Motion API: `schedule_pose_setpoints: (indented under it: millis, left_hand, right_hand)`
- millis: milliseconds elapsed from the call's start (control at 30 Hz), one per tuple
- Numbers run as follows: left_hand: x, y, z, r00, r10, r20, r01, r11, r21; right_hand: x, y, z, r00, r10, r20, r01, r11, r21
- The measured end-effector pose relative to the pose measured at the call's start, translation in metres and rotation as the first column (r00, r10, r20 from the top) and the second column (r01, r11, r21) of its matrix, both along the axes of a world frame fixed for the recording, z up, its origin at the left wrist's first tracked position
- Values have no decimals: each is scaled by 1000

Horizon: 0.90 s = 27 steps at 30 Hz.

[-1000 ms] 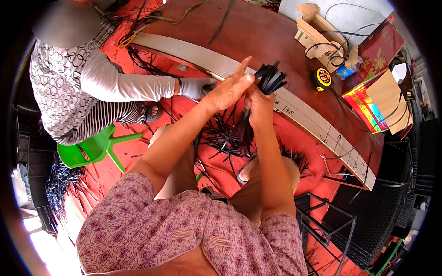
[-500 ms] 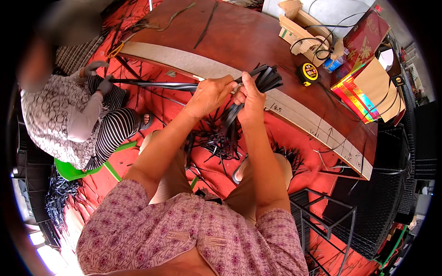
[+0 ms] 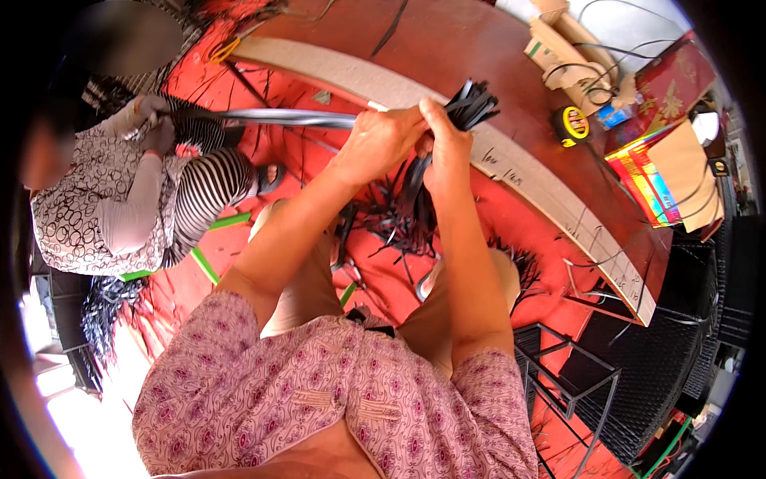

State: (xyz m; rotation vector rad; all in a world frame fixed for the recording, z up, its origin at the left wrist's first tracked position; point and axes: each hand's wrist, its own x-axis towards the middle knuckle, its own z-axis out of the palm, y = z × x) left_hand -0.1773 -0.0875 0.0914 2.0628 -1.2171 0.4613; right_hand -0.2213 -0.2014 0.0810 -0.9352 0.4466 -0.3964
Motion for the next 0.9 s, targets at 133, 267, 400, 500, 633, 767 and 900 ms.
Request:
schedule_pose_setpoints:
  millis: [133,267,400,500,633,767,900]
  left_hand:
    - [2,-3,-4,997,50,-62,-46,997,60]
    - [3,8,7,951,71,-300,-39,993,113]
    - [11,30,20,852,-178,-492,189,982,-28]
    - [12,29,6,884,-227,-409,203,974,-102]
    - [19,34,6,836,-269,-477,233,963,-136]
    - [7,48,25,853,-278,-442,245,960,-131]
    - [-4,55,31,973,-91,-213,116,988,105]
  right_hand:
    - [9,3,-3,996,-78,35,73,989,128]
    - [9,8,2,971,-181,154,184,983,-7]
    - [19,14,-5,911,-266,314,326,932,-158]
    - [13,26,14,951,-159,266,208,963,-169]
    - [20,24,10,922,-123,367,199,964,-177]
    - [5,38,26,896,31,443,-72,994,78]
    - [5,32,20,871,25,491,-156,962,226]
